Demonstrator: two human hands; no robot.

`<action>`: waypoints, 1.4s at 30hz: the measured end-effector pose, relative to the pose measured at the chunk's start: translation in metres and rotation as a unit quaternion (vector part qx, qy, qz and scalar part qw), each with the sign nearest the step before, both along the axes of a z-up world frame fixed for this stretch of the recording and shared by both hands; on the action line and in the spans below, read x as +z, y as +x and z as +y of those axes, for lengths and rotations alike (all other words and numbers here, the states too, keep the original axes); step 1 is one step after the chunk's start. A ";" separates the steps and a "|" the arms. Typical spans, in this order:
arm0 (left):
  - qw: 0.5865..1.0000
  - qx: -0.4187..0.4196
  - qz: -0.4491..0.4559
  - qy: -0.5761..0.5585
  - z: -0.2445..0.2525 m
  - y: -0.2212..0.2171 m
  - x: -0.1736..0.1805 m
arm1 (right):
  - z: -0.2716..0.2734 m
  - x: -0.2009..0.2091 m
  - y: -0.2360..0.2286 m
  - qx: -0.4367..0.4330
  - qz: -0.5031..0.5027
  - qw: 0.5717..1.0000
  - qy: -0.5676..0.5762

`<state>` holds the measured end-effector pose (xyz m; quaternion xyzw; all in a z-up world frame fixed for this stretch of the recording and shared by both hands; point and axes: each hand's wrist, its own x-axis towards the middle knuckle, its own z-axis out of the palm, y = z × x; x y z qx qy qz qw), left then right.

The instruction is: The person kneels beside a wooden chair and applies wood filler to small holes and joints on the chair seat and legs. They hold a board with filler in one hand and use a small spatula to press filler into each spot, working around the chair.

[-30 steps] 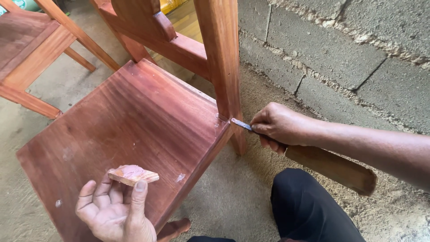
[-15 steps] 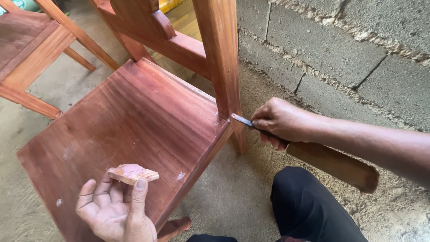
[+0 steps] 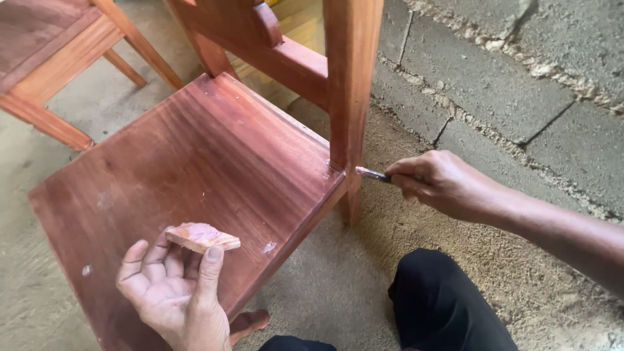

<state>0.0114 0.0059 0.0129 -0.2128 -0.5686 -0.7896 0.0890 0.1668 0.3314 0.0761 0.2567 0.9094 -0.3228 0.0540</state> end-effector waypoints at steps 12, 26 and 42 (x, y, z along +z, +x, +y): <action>1.000 0.007 -0.005 -0.003 0.001 0.001 0.001 | 0.010 -0.028 0.011 0.171 0.253 0.925 0.225; 1.000 -0.001 0.003 0.028 0.001 0.005 0.006 | -0.028 0.059 -0.043 0.359 -0.218 0.653 0.630; 0.999 0.007 0.027 0.039 -0.001 0.007 0.003 | -0.078 0.063 -0.085 0.400 -0.086 0.514 0.754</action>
